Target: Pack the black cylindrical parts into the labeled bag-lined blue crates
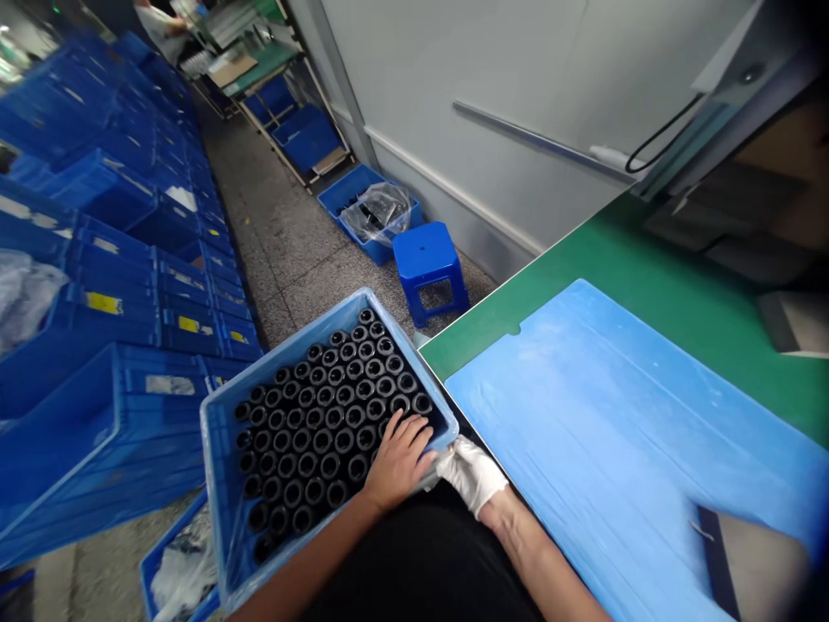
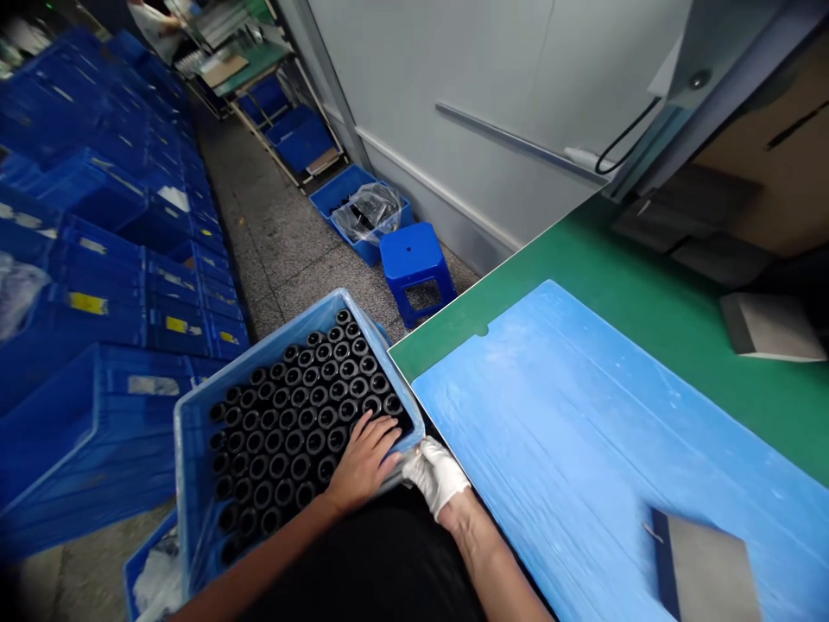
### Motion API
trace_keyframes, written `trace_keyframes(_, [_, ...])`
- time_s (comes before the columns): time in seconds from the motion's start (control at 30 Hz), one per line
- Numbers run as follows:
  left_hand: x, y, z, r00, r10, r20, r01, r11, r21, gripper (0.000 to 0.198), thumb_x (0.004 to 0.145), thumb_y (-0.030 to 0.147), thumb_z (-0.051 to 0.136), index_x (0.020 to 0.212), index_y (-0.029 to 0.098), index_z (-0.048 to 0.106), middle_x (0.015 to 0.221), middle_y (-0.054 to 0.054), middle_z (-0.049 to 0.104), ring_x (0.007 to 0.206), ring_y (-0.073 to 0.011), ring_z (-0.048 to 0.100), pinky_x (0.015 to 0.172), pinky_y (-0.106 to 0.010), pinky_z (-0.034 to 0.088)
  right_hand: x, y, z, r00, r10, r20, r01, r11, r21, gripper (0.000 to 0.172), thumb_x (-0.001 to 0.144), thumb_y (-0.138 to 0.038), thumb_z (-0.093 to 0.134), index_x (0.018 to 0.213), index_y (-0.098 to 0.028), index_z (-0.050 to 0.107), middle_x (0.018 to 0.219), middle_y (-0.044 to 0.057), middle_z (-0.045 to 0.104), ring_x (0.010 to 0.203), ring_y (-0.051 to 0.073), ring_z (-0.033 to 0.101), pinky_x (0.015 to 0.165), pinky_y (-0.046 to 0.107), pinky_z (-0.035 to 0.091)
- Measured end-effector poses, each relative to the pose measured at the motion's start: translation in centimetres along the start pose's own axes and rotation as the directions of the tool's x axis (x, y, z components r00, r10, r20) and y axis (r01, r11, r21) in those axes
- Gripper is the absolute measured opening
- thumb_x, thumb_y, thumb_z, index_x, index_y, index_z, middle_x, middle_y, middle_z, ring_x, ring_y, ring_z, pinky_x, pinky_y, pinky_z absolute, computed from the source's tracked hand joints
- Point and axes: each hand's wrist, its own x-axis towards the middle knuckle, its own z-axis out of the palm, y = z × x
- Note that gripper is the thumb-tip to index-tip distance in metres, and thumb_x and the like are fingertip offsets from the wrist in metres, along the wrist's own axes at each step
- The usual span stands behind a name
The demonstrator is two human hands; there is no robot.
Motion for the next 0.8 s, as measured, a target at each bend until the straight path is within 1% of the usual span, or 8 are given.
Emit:
trace_keyframes(0.07, [0.1, -0.1, 0.1, 1.000, 0.022, -0.017, -0.022, 1.000, 0.022, 0.031, 0.097, 0.031, 0.049, 0.123, 0.019, 0.059, 0.127, -0.010, 0.062, 0.125, -0.0240, 0.053, 0.119, -0.055, 0.028, 0.0, -0.1, 0.2, 1.000, -0.018, -0.018, 0.018, 1.000, -0.008, 0.026, 0.070, -0.027, 0.084, 0.086, -0.014, 0.069, 0.083, 0.006, 0.070, 0.077, 0.020, 0.066, 0.075, 0.034, 0.058])
trace_keyframes(0.17, [0.1, -0.1, 0.0, 0.999, 0.034, -0.019, -0.034, 0.999, 0.035, 0.029, 0.096, 0.030, 0.050, 0.121, 0.018, 0.060, 0.124, -0.009, 0.063, 0.123, -0.0237, 0.055, 0.118, -0.055, 0.030, 0.0, -0.3, 0.3, 0.997, -0.047, -0.065, 0.046, 0.999, -0.028, 0.024, 0.067, -0.028, 0.085, 0.078, -0.016, 0.068, 0.077, 0.003, 0.069, 0.073, 0.019, 0.066, 0.075, 0.034, 0.058])
trace_keyframes(0.3, [0.2, -0.1, -0.1, 1.000, 0.012, 0.014, -0.013, 0.999, 0.030, 0.029, 0.097, 0.031, 0.050, 0.120, 0.018, 0.061, 0.127, -0.009, 0.061, 0.125, -0.0239, 0.053, 0.119, -0.055, 0.028, -0.3, -0.6, 0.4, 0.999, 0.011, -0.038, -0.014, 0.998, -0.069, 0.023, 0.068, -0.023, 0.083, 0.085, -0.014, 0.070, 0.082, 0.006, 0.071, 0.076, 0.021, 0.067, 0.078, 0.038, 0.057])
trace_keyframes(0.4, [0.1, 0.0, -0.2, 0.999, -0.001, 0.036, 0.000, 1.000, 0.029, 0.029, 0.098, 0.032, 0.049, 0.120, 0.017, 0.061, 0.129, -0.010, 0.060, 0.127, -0.0237, 0.051, 0.119, -0.053, 0.030, -0.2, -0.4, 0.3, 1.000, 0.002, -0.023, -0.004, 0.997, -0.073, 0.024, 0.063, -0.015, 0.083, 0.084, -0.013, 0.071, 0.082, 0.007, 0.071, 0.079, 0.022, 0.067, 0.080, 0.036, 0.057])
trace_keyframes(0.6, [-0.3, 0.1, 0.0, 0.997, 0.044, 0.060, -0.046, 0.998, 0.046, 0.037, 0.098, 0.031, 0.047, 0.132, 0.019, 0.053, 0.135, -0.009, 0.058, 0.132, -0.0223, 0.048, 0.121, -0.050, 0.028, 1.0, 0.6, -0.1, 0.998, -0.057, -0.030, 0.058, 0.998, 0.011, 0.016, 0.058, -0.012, 0.076, 0.071, -0.016, 0.067, 0.070, 0.001, 0.068, 0.068, 0.017, 0.064, 0.071, 0.028, 0.056])
trace_keyframes(0.67, [-0.5, 0.1, 0.0, 0.998, 0.052, 0.046, -0.055, 0.997, 0.058, 0.038, 0.098, 0.032, 0.048, 0.133, 0.018, 0.054, 0.134, -0.009, 0.059, 0.131, -0.0229, 0.049, 0.121, -0.051, 0.027, 1.2, 0.6, -0.2, 0.999, -0.033, -0.034, 0.034, 0.999, 0.034, 0.013, 0.062, -0.013, 0.073, 0.072, -0.017, 0.066, 0.068, -0.001, 0.066, 0.064, 0.015, 0.063, 0.068, 0.029, 0.056])
trace_keyframes(0.73, [-0.5, 0.0, 0.1, 0.998, 0.050, 0.029, -0.052, 0.996, 0.069, 0.038, 0.098, 0.033, 0.048, 0.132, 0.019, 0.055, 0.132, -0.009, 0.060, 0.130, -0.0236, 0.050, 0.120, -0.052, 0.027, 1.3, 0.4, -0.2, 0.999, -0.005, -0.033, 0.006, 0.999, 0.037, 0.009, 0.073, -0.021, 0.071, 0.080, -0.016, 0.066, 0.074, 0.001, 0.068, 0.065, 0.016, 0.064, 0.064, 0.031, 0.057])
trace_keyframes(0.8, [-0.5, 0.0, 0.1, 0.998, 0.056, 0.009, -0.057, 0.995, 0.080, 0.037, 0.098, 0.034, 0.048, 0.131, 0.019, 0.056, 0.131, -0.009, 0.061, 0.128, -0.0240, 0.052, 0.120, -0.053, 0.027, 1.5, 0.2, 0.0, 0.999, -0.006, -0.033, 0.007, 1.000, 0.019, 0.017, 0.084, -0.029, 0.067, 0.092, -0.014, 0.067, 0.084, 0.005, 0.070, 0.070, 0.018, 0.066, 0.064, 0.033, 0.057])
